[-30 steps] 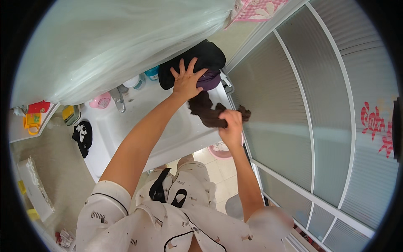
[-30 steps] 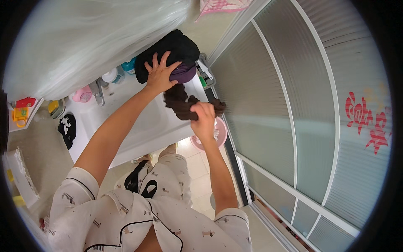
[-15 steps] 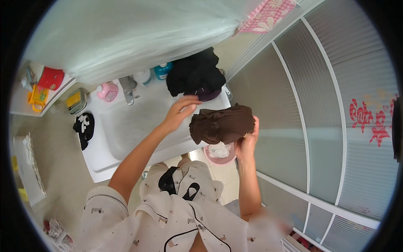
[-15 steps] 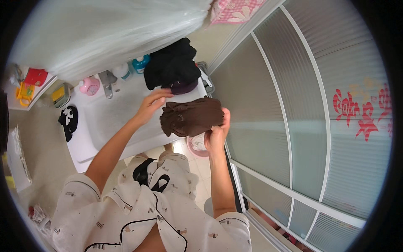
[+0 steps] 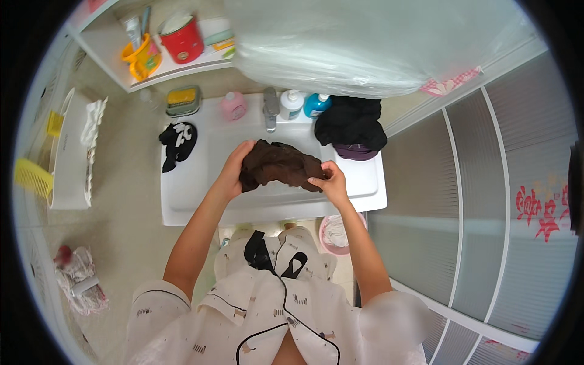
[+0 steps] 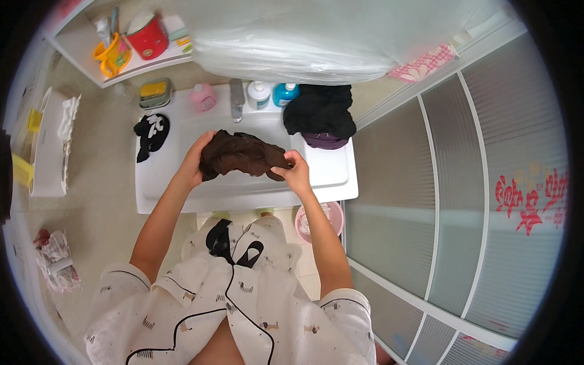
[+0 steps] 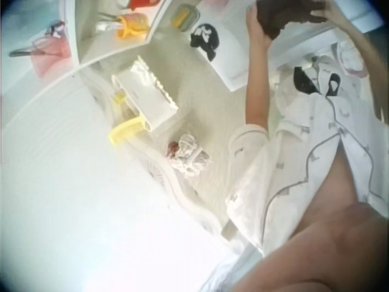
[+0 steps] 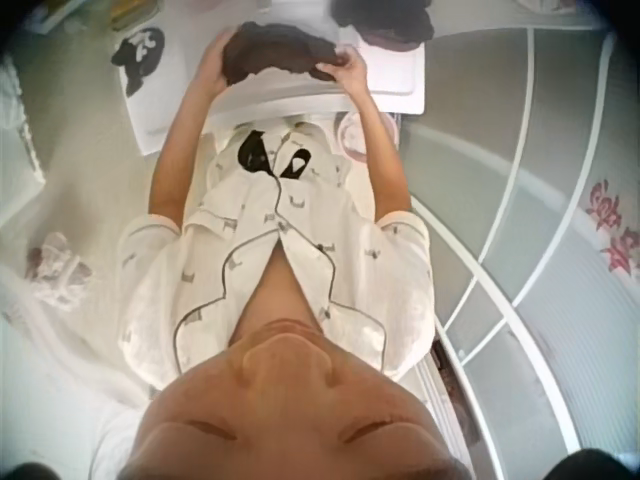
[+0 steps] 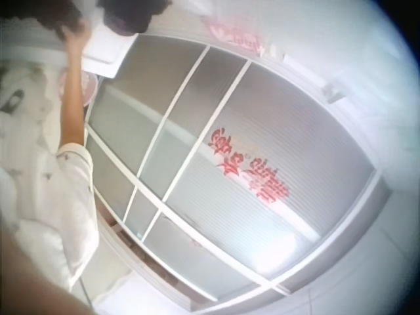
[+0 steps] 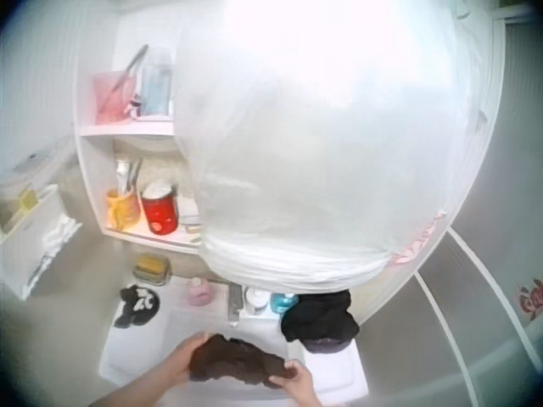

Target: The person hand-washes a dark brown garment in a sink filled with soapy water, scrubbing and rinsing it under running water. After wringing out the brown item, they place it aside and begin washing a black garment with a red logo using the same method.

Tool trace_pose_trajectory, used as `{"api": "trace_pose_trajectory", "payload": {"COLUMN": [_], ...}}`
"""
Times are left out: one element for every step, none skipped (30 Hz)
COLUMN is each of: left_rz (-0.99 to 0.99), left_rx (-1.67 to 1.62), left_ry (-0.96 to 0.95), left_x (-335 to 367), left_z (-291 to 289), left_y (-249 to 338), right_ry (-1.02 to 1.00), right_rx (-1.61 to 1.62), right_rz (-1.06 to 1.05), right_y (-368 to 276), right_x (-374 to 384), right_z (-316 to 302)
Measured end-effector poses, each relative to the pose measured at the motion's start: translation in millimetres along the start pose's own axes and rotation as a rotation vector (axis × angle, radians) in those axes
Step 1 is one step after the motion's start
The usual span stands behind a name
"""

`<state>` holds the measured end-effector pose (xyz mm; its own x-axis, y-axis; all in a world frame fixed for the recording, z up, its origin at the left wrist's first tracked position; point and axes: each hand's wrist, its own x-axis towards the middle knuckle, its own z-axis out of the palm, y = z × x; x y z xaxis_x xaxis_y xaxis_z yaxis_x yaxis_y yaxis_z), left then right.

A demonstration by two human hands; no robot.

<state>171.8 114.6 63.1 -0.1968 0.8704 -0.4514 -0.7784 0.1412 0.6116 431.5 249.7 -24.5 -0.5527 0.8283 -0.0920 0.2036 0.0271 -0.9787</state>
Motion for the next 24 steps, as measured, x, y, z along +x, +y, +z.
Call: {"api": "trace_pose_trajectory", "payload": {"left_rz": [-0.051,-0.079,-0.102,-0.126,-0.131,-0.130,-0.130,-0.131,-0.132,-0.132,-0.105,-0.079,-0.060,-0.084,-0.070,-0.057,-0.044,-0.027,-0.008,0.011,0.087,0.162,0.236,0.298], "left_rx": [-0.063,-0.120,-0.175,-0.229,-0.228,-0.226,-0.224,-0.222,-0.216,-0.205,-0.165,-0.125,-0.089,-0.100,-0.073,-0.048,-0.023,0.125,0.271,0.416,0.673,0.929,1.184,1.347], "left_ry": [0.040,0.028,0.017,0.003,0.010,0.011,0.010,-0.044,-0.095,-0.135,-0.100,-0.062,-0.026,-0.023,-0.058,-0.094,-0.128,-0.140,-0.149,-0.159,-0.115,-0.064,-0.010,0.011], "left_x": [-8,-15,-22,-27,-32,-35,-36,-35,-34,-34,-31,-30,-31,-32,-31,-29,-27,-31,-40,-44,-42,-37,-33,-26], "left_z": [-1,-3,-6,-9,-15,-20,-23,-24,-27,-32,-33,-33,-28,-19,-14,-10,-6,-2,5,9,0,-17,-35,-49], "left_y": [6,14,24,32,37,42,46,47,46,45,44,40,36,35,37,38,38,43,52,56,59,65,69,71], "right_ry": [-0.050,-0.098,-0.148,-0.126,-0.098,-0.069,-0.038,-0.037,-0.060,-0.090,-0.112,-0.183,-0.250,-0.270,-0.242,-0.215,-0.189,-0.166,-0.096,-0.026,0.039,0.062,0.086,0.058], "right_rx": [-0.063,-0.126,-0.185,-0.019,-0.021,-0.024,-0.028,-0.273,-0.236,-0.191,-0.155,-0.049,0.052,0.176,0.142,0.106,0.071,0.172,0.260,0.347,0.434,0.581,0.726,0.804], "right_rz": [-0.010,-0.021,-0.036,0.007,0.050,0.087,0.123,0.111,0.053,-0.004,-0.065,-0.066,-0.060,-0.010,-0.034,-0.056,-0.077,-0.049,0.038,0.126,0.213,0.280,0.349,0.303], "right_y": [1,2,-2,-6,-10,-13,-16,-17,-26,-44,-65,-88,-113,-135,-130,-116,-103,-91,-92,-92,-95,-98,-99,-85], "right_x": [1,1,3,3,1,2,3,5,3,-1,-4,-9,-17,-24,-21,-13,-7,-3,-3,-4,-4,-4,-3,-1], "right_z": [3,5,11,16,19,20,19,17,25,44,61,81,98,110,112,112,110,107,101,94,88,81,72,55]}}
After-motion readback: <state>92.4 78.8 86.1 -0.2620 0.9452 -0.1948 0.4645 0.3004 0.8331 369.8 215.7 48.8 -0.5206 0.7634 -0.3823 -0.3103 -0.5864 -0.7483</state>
